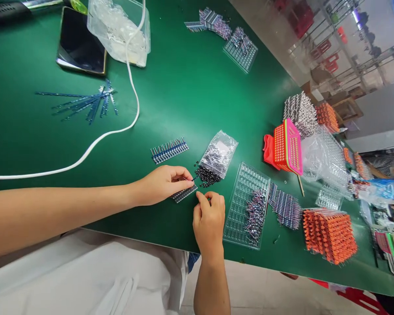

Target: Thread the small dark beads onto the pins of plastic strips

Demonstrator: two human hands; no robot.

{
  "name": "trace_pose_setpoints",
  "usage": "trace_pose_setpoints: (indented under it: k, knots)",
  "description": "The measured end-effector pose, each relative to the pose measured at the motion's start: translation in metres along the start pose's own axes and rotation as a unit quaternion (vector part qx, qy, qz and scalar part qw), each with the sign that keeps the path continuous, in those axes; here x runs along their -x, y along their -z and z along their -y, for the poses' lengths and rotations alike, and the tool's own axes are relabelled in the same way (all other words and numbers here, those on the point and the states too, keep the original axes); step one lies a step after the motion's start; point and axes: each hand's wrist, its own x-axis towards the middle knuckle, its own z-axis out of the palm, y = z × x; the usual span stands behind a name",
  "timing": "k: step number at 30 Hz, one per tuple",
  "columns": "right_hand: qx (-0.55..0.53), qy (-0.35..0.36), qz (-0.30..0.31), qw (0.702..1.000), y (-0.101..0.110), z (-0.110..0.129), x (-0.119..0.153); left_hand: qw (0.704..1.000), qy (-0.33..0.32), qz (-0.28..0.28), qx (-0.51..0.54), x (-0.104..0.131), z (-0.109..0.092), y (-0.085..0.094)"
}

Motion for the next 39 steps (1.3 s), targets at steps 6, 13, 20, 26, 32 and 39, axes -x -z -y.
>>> trace_pose_setpoints:
  k: [6, 13, 20, 26, 32, 39]
  knots:
    - [-0.071, -0.023, -0.026, 0.997, 0.003, 0.003, 0.004, 1.000, 0.004, 0.006, 0.003, 0.001, -0.001, 0.000]
    - [-0.100, -0.078, -0.026, 0.992, 0.004, 0.011, 0.013, 1.000, 0.000, 0.003, -0.008, 0.000, -0.001, 0.000]
    - [-0.024, -0.092, -0.059, 0.994, -0.004, 0.010, 0.013, 1.000, 0.002, 0.001, 0.005, 0.000, 0.000, 0.000]
    - [0.000, -0.055, -0.049, 0.997, -0.008, 0.021, 0.005, 1.000, 0.000, 0.001, 0.004, 0.000, 0.000, 0.000]
    - [0.084, -0.014, -0.034, 0.996, -0.008, 0.024, -0.001, 1.000, -0.004, 0.000, 0.018, -0.002, 0.003, -0.001]
    - [0.122, -0.019, -0.005, 0.992, -0.008, 0.021, -0.010, 1.000, -0.006, 0.002, 0.017, -0.001, 0.003, -0.001]
